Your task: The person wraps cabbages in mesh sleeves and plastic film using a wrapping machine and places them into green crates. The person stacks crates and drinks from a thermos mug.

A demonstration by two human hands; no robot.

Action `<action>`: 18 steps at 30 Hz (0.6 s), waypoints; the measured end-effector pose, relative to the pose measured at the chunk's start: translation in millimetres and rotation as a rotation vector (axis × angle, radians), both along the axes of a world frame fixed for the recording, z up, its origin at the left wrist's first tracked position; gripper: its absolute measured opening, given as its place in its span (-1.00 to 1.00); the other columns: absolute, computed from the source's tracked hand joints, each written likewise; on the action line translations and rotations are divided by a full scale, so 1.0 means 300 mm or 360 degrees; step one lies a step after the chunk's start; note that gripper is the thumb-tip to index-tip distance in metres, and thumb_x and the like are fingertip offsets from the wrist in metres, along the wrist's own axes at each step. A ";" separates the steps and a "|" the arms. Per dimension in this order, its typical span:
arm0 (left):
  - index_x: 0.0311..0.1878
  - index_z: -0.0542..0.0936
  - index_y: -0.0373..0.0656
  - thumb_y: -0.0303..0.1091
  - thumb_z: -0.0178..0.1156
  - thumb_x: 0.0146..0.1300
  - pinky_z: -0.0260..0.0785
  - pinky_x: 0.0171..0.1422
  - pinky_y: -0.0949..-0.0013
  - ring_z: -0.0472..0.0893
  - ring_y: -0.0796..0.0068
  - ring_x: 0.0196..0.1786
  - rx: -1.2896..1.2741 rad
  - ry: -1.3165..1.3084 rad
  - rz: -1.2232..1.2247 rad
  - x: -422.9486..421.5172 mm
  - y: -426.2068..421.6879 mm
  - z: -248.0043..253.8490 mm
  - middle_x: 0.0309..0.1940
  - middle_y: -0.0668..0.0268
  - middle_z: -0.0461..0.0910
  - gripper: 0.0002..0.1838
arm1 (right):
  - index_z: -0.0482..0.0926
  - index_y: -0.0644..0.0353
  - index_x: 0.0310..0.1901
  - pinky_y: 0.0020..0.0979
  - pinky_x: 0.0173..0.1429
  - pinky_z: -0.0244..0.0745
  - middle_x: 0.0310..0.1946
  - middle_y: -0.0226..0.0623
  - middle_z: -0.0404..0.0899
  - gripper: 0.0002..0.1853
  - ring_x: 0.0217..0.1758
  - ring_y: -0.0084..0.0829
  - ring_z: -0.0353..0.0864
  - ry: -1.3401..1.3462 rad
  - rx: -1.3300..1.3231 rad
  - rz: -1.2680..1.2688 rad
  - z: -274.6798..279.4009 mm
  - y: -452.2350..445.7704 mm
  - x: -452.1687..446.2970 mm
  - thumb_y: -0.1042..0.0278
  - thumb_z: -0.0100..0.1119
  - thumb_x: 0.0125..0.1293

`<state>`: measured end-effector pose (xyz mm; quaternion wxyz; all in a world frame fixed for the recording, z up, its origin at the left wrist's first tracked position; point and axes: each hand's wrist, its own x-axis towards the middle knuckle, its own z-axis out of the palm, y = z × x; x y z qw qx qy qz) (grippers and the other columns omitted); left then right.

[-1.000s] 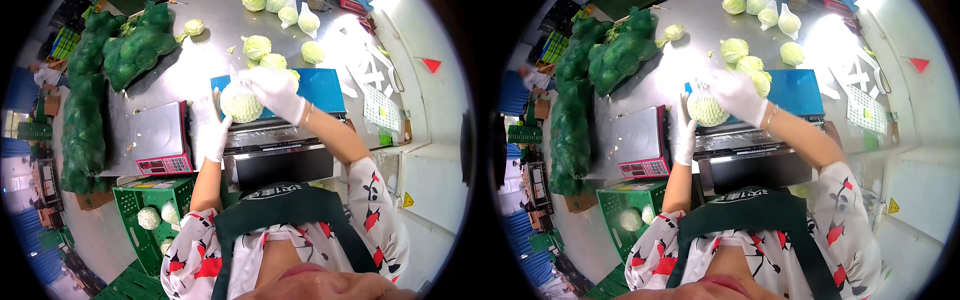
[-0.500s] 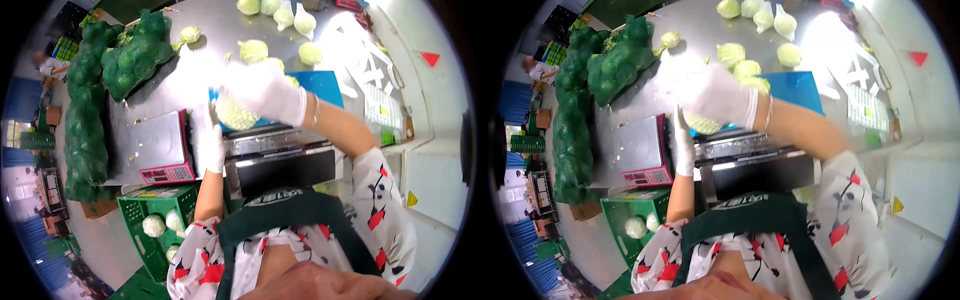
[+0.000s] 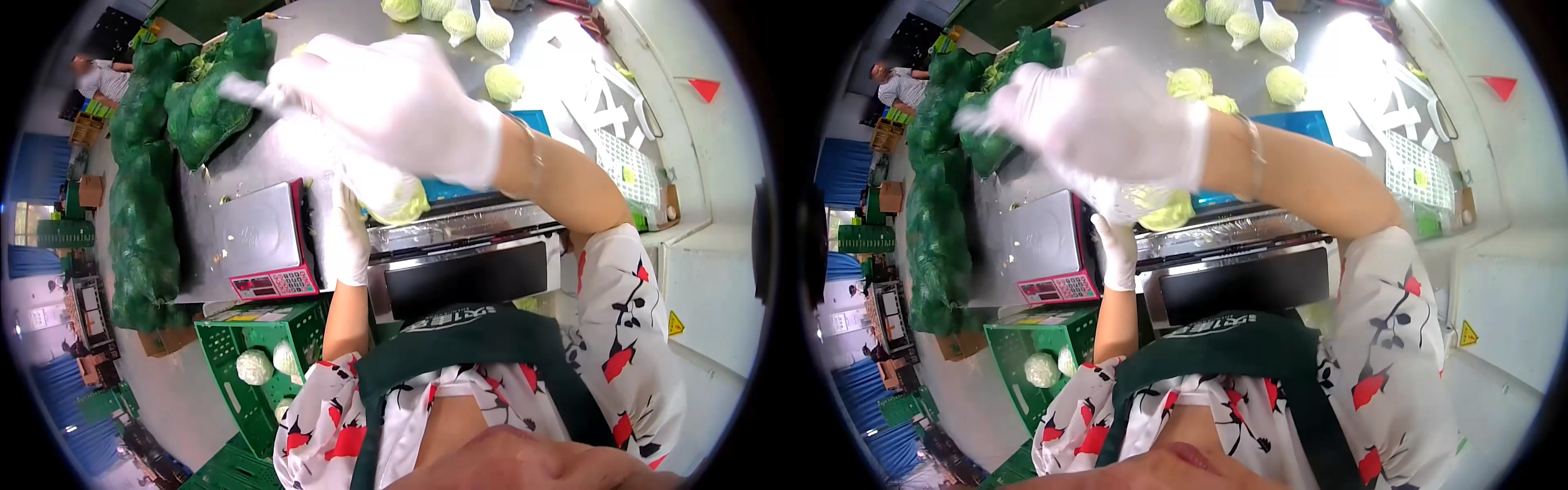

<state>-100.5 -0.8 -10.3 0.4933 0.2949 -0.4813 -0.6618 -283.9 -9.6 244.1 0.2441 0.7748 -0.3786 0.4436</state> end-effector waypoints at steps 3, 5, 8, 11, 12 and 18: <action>0.55 0.11 -0.25 -0.13 0.32 0.21 0.01 0.60 0.13 0.18 0.17 0.54 -0.0354 -0.0557 0.0004 -0.041 0.001 0.035 0.50 0.04 0.19 -0.07 | 0.60 0.07 -0.08 -0.44 -0.45 0.48 -0.37 -0.39 0.54 -0.82 -0.50 -0.39 0.59 0.0063 0.0103 -0.0132 -0.060 -0.062 -0.034 0.32 0.26 0.30; 0.52 0.15 -0.25 -0.22 0.50 0.03 0.06 0.58 0.10 0.22 0.04 0.53 -0.0839 -0.1222 0.0140 -0.084 0.015 0.089 0.47 -0.07 0.23 0.03 | 0.65 0.10 -0.03 -0.50 -0.36 0.52 -0.35 -0.37 0.61 -0.80 -0.41 -0.47 0.65 -0.0056 -0.0069 -0.0045 -0.051 -0.049 -0.055 0.29 0.26 0.36; 0.51 0.15 -0.28 -0.11 0.58 -0.06 0.13 0.54 0.08 0.19 -0.16 0.52 -0.0932 -0.1596 0.0113 -0.118 -0.024 0.032 0.49 -0.20 0.12 0.12 | 0.71 0.22 -0.02 -0.59 -0.19 0.54 -0.27 -0.43 0.72 -0.73 -0.30 -0.69 0.63 -0.1246 0.0910 0.0140 -0.065 -0.021 -0.190 0.20 0.20 0.47; 0.49 0.18 -0.27 -0.08 0.62 -0.16 0.21 0.49 0.03 0.27 -0.11 0.44 -0.0848 -0.1539 0.0317 -0.142 -0.084 0.047 0.41 -0.13 0.23 0.17 | 0.60 0.16 0.14 -0.40 0.01 0.58 -0.08 -0.24 0.70 -0.66 -0.06 -0.30 0.68 -0.1220 0.0844 0.0190 -0.386 -0.100 -0.560 0.42 0.15 0.34; 0.48 0.19 -0.27 -0.07 0.64 -0.21 0.24 0.46 0.01 0.32 -0.08 0.40 -0.0839 -0.1513 0.0477 -0.157 -0.097 0.069 0.37 -0.09 0.30 0.19 | 0.58 0.14 0.17 -0.35 0.05 0.59 -0.03 -0.17 0.69 -0.61 -0.01 -0.18 0.69 -0.0944 0.0798 0.0014 -0.517 -0.105 -0.674 0.48 0.14 0.29; 0.42 0.27 -0.27 -0.05 0.63 -0.17 0.27 0.46 0.12 0.40 0.00 0.36 -0.0569 -0.1344 0.0130 -0.208 -0.168 0.034 0.27 -0.01 0.38 0.10 | 0.57 0.28 0.11 -0.35 -0.07 0.54 -0.25 -0.24 0.64 -0.69 -0.18 -0.38 0.63 -0.0791 0.1512 -0.0204 -0.887 0.103 -0.577 0.37 0.00 0.44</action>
